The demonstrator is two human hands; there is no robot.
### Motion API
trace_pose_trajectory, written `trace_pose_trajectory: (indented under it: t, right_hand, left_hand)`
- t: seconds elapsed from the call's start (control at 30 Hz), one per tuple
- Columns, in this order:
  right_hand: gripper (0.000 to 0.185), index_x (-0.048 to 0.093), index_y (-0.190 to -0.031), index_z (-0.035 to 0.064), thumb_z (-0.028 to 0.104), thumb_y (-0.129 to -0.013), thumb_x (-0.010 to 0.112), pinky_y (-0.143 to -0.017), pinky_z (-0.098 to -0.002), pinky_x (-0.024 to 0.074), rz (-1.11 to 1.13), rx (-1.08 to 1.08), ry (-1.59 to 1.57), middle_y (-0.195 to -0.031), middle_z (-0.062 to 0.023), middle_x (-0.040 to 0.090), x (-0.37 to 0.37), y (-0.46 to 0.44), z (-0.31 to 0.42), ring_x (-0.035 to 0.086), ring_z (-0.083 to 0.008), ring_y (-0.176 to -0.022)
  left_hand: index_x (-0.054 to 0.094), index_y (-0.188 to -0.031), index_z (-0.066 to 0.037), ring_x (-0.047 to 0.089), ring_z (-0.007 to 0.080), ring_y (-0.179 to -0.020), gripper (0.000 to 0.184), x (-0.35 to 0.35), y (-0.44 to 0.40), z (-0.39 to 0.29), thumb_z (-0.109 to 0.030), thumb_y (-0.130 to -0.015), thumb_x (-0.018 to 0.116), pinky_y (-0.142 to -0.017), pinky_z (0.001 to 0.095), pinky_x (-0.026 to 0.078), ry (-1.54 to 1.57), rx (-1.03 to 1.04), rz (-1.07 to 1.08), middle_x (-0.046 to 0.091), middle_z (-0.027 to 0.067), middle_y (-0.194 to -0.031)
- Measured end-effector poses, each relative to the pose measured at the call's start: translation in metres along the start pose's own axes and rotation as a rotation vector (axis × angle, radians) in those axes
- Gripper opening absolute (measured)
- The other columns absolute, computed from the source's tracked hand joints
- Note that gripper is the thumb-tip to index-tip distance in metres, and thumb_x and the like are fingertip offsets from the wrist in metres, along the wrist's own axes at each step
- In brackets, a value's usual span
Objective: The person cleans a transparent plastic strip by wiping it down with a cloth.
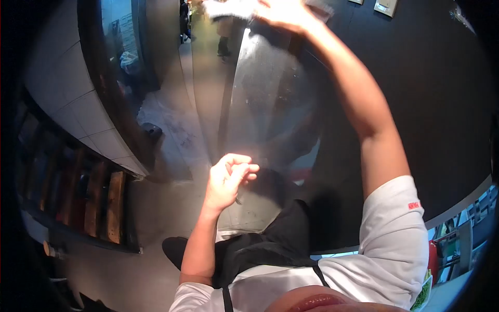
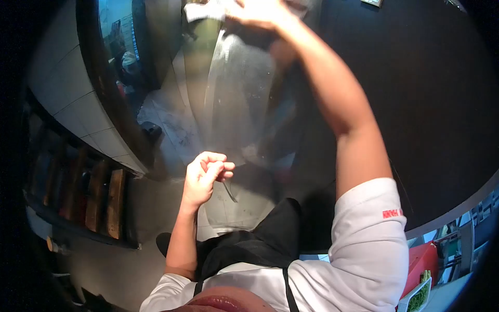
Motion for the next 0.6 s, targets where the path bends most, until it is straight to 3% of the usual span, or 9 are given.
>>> trace_pose_trajectory:
  t: [0.1,0.17,0.2,0.23,0.27,0.4,0.47,0.53,0.6]
  right_hand:
    - [0.043,0.059,-0.123,0.0101,0.037,-0.091,0.054,-0.108,-0.0691,0.0246,0.164,-0.048,-0.18,-0.131,-0.0155,0.054,0.021,0.074,0.083,0.045,-0.0343,-0.13]
    - [0.038,0.06,-0.12,0.0096,0.03,-0.088,0.055,-0.108,-0.0653,0.027,0.402,-0.167,-0.331,-0.13,-0.0185,0.054,0.012,0.127,0.151,0.046,-0.0391,-0.127]
    - [0.038,0.059,-0.122,0.0103,0.028,-0.089,0.055,-0.111,-0.062,0.0257,0.576,-0.1,-0.524,-0.129,-0.0183,0.054,-0.014,0.136,0.178,0.046,-0.0387,-0.127]
    - [0.04,0.058,-0.126,0.0114,0.03,-0.09,0.054,-0.113,-0.0595,0.0245,0.391,-0.136,-0.584,-0.129,-0.0181,0.054,-0.005,0.185,0.189,0.044,-0.0383,-0.13]
    - [0.046,0.056,-0.131,0.0126,0.036,-0.092,0.054,-0.113,-0.0606,0.0234,0.433,-0.104,-0.63,-0.131,-0.0175,0.055,-0.019,0.197,0.202,0.041,-0.0375,-0.134]
    - [0.059,0.053,-0.135,0.0155,0.054,-0.091,0.053,-0.113,-0.0662,0.0141,0.572,-0.144,-0.297,-0.134,-0.0128,0.055,-0.005,0.173,0.171,0.04,-0.0348,-0.135]
    - [0.06,0.057,-0.131,0.016,0.059,-0.09,0.051,-0.113,-0.0675,0.0117,0.548,-0.062,-0.052,-0.134,-0.0113,0.055,0.007,0.13,0.119,0.043,-0.0334,-0.133]
    - [0.059,0.061,-0.127,0.0156,0.061,-0.09,0.05,-0.115,-0.0659,0.0118,0.471,0.077,0.052,-0.135,-0.0111,0.055,0.024,0.086,0.047,0.044,-0.0321,-0.132]
    - [0.054,0.063,-0.121,0.0139,0.058,-0.093,0.048,-0.111,-0.0656,0.0217,0.147,0.106,0.053,-0.128,-0.0123,0.058,0.023,0.053,-0.022,0.05,-0.031,-0.125]
  left_hand:
    - [0.057,-0.11,0.0,0.068,0.0136,-0.078,0.024,0.003,-0.022,-0.004,-0.02,-0.098,0.058,-0.067,0.0253,0.053,-0.06,-0.015,-0.009,0.071,0.0113,-0.093]
    - [0.058,-0.108,0.0,0.067,0.0129,-0.077,0.025,0.002,-0.03,0.008,-0.022,-0.098,0.058,-0.066,0.0248,0.052,-0.078,-0.031,-0.019,0.07,0.0103,-0.091]
    - [0.059,-0.107,0.0,0.067,0.0125,-0.077,0.025,0.0,-0.035,0.018,-0.023,-0.098,0.057,-0.066,0.0245,0.052,-0.094,-0.038,-0.026,0.07,0.0098,-0.09]
    - [0.061,-0.105,0.0,0.066,0.0111,-0.076,0.027,-0.009,-0.037,0.029,-0.026,-0.098,0.056,-0.065,0.0237,0.051,-0.246,0.047,0.029,0.069,0.008,-0.088]
    - [0.063,-0.103,0.0,0.064,0.0099,-0.076,0.029,-0.008,-0.031,0.025,-0.027,-0.098,0.054,-0.065,0.0232,0.051,-0.26,0.187,0.073,0.069,0.0066,-0.087]
    - [0.061,-0.109,0.002,0.067,0.0131,-0.076,0.031,-0.001,-0.027,0.029,-0.027,-0.099,0.056,-0.068,0.0256,0.053,-0.108,-0.062,-0.021,0.071,0.0087,-0.092]
    - [0.058,-0.113,0.0,0.069,0.0157,-0.078,0.03,0.004,-0.025,0.024,-0.026,-0.098,0.058,-0.07,0.0274,0.054,-0.007,-0.045,0.0,0.071,0.0119,-0.097]
    - [0.056,-0.114,-0.001,0.069,0.0163,-0.08,0.029,0.009,-0.017,0.009,-0.025,-0.098,0.059,-0.07,0.028,0.055,0.012,-0.037,0.021,0.071,0.013,-0.098]
    - [0.057,-0.112,-0.002,0.069,0.0175,-0.081,0.026,0.008,-0.015,0.002,-0.023,-0.098,0.059,-0.071,0.0287,0.055,0.019,-0.082,0.035,0.07,0.0127,-0.097]
Point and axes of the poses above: each hand's wrist, its own y-axis away from the middle knuckle, its own x-axis out of the palm, z = x × y, the point moved 7 cm from there along -y, towards the middle knuckle
